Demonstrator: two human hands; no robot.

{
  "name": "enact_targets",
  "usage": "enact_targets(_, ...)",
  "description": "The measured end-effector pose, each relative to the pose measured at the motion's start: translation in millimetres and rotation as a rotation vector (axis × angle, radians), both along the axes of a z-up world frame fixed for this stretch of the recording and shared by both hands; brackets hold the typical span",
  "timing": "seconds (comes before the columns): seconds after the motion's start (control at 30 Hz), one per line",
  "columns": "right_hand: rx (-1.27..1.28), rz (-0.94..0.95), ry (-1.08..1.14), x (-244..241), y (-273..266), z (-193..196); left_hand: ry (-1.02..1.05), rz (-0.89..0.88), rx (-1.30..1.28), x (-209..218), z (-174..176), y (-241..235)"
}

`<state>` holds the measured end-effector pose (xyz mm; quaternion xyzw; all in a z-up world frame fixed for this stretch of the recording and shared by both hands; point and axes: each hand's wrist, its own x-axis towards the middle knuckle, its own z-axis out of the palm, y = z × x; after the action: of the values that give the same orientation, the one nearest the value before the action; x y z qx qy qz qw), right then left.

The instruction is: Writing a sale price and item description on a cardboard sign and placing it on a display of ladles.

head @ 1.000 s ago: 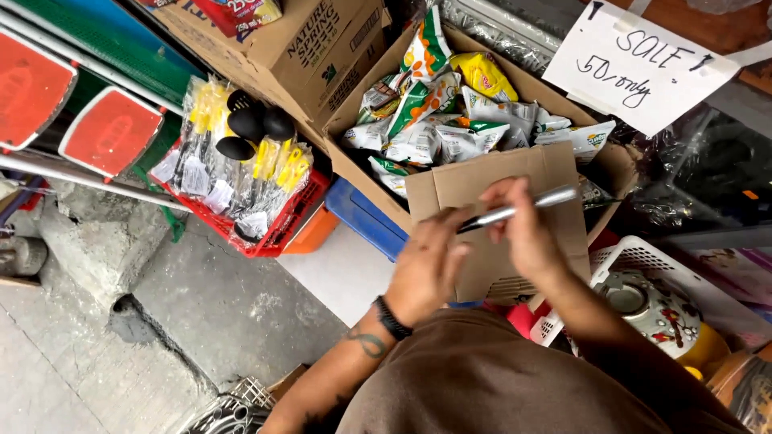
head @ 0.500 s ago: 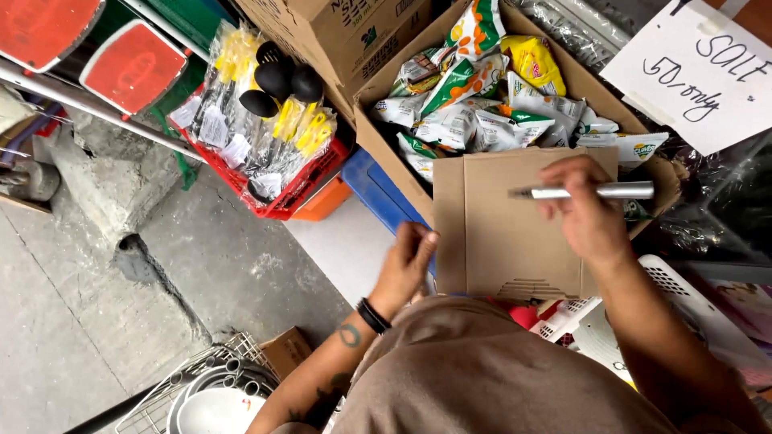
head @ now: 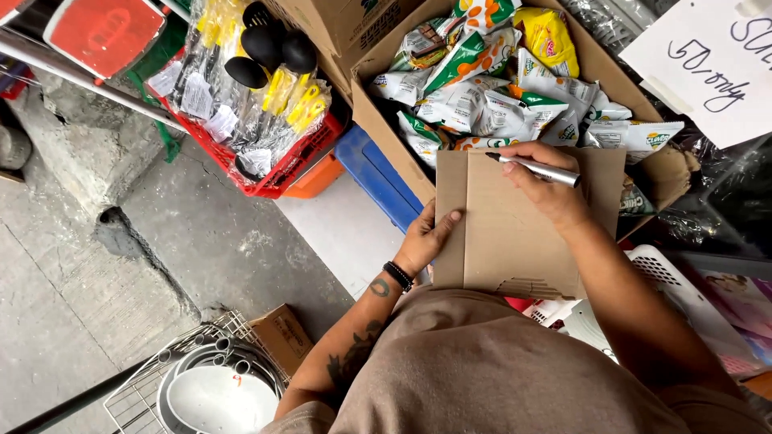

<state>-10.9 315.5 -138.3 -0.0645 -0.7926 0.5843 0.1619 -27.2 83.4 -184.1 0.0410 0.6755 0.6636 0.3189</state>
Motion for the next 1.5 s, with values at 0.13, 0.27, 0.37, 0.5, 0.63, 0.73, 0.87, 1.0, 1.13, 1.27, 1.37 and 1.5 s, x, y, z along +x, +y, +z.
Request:
enact_targets(0.13,0.111,-0.019,-0.011,-4,10,-16,-0.040,0.011,0.075,4,-12,1)
enact_targets(0.27,0.216,-0.016,-0.026,-6,10,-24,-0.051,0.035,0.139,9,-19,0)
enact_targets(0.37,0.228,-0.015,-0.032,-9,4,-17,-0.056,0.046,0.158,13,-31,-1)
enact_targets(0.5,0.268,-0.003,-0.005,-15,-5,-16,-0.042,0.037,0.133,15,-36,-2)
enact_targets(0.63,0.294,0.039,0.046,-7,-14,-1,-0.034,0.048,0.127,15,-40,-1)
enact_targets(0.73,0.321,0.045,0.032,3,-13,-6,-0.025,0.060,0.127,14,-34,-3)
enact_targets(0.87,0.286,0.053,0.020,0,-24,-4,-0.032,0.057,0.089,13,-28,-6)
enact_targets(1.0,0.184,0.005,0.062,-5,-19,7,-0.030,0.066,0.072,14,-38,-5)
enact_targets(1.13,0.224,0.025,0.053,4,4,1,-0.019,0.094,0.084,11,-28,-4)
enact_targets(1.27,0.209,0.029,0.030,6,9,1,0.190,0.033,-0.101,-7,26,-11)
enact_targets(1.37,0.121,0.034,0.005,6,10,-8,0.517,0.072,-0.334,-32,50,-10)
enact_targets(1.5,-0.011,0.042,0.002,7,8,-13,1.017,-0.008,-0.450,-74,54,27)
